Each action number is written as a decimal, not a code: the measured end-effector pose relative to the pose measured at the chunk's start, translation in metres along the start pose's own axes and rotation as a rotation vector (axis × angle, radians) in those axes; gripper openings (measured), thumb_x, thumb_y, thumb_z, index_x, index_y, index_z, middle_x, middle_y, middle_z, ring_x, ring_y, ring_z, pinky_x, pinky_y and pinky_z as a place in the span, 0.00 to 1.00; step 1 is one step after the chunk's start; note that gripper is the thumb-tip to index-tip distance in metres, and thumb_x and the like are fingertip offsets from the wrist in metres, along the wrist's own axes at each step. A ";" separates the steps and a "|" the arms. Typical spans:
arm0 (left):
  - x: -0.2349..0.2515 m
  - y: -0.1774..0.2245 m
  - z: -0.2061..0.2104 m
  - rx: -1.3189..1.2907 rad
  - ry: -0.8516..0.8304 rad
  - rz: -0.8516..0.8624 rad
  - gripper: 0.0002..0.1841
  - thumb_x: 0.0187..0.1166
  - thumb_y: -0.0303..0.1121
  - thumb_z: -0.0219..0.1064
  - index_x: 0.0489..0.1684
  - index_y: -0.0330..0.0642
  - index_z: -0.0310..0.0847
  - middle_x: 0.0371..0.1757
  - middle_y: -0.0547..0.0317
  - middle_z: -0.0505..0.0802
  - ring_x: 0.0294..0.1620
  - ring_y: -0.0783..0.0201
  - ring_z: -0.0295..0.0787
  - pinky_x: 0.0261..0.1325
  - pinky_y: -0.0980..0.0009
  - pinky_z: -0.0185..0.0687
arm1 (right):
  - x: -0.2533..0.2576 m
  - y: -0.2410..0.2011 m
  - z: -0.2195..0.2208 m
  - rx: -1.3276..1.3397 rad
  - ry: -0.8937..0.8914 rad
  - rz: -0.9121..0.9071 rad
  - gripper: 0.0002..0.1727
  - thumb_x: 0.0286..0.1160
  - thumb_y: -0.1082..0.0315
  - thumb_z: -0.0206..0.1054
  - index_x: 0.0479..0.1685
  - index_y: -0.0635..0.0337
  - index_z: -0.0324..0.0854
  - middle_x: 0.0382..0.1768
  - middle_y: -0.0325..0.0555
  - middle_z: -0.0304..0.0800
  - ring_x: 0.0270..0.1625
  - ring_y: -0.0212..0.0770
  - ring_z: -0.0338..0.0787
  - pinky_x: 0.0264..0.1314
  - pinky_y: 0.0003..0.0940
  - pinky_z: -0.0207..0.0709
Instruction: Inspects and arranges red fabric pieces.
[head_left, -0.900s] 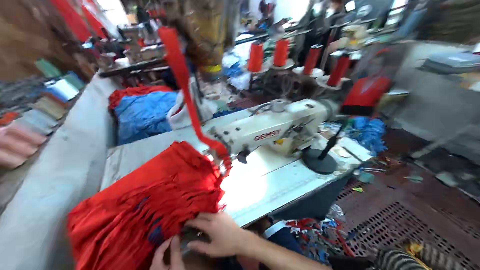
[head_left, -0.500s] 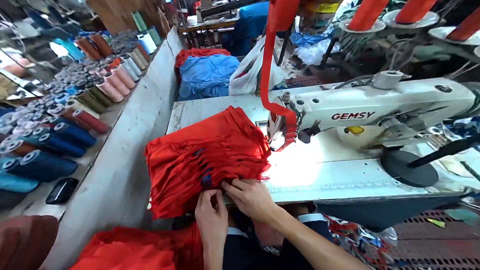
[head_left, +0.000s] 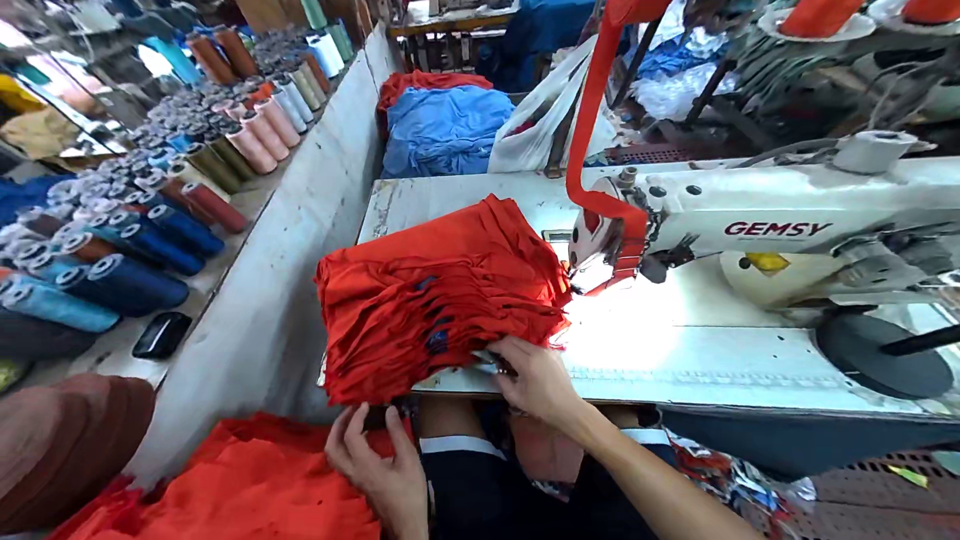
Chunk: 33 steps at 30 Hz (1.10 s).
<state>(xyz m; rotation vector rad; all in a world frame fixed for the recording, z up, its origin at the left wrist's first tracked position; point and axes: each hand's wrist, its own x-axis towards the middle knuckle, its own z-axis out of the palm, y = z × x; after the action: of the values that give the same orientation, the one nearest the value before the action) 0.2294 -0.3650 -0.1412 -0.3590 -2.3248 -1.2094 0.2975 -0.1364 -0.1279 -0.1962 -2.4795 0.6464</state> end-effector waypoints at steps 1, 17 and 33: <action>-0.001 0.004 0.002 -0.011 -0.006 0.028 0.20 0.79 0.37 0.70 0.58 0.27 0.84 0.63 0.30 0.84 0.64 0.46 0.84 0.62 0.59 0.85 | 0.008 -0.001 -0.003 0.026 0.049 -0.005 0.12 0.70 0.66 0.68 0.49 0.56 0.90 0.40 0.44 0.94 0.33 0.43 0.92 0.27 0.44 0.84; 0.008 0.038 0.060 0.055 -0.231 0.297 0.10 0.79 0.38 0.69 0.42 0.42 0.94 0.51 0.46 0.90 0.56 0.48 0.87 0.62 0.52 0.83 | -0.010 0.013 -0.008 0.027 -0.069 0.010 0.25 0.83 0.42 0.64 0.67 0.49 0.84 0.50 0.44 0.94 0.41 0.41 0.94 0.37 0.45 0.88; -0.012 0.010 0.020 0.119 -0.195 0.164 0.10 0.75 0.37 0.68 0.38 0.40 0.89 0.44 0.51 0.90 0.47 0.54 0.88 0.53 0.57 0.86 | 0.007 0.000 0.007 -0.131 -0.080 -0.094 0.13 0.71 0.61 0.69 0.51 0.54 0.89 0.40 0.45 0.93 0.31 0.47 0.93 0.25 0.48 0.83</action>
<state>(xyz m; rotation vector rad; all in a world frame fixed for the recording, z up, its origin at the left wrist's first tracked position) 0.2381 -0.3428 -0.1503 -0.6370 -2.4623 -0.9905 0.2878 -0.1380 -0.1297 -0.1040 -2.5926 0.4612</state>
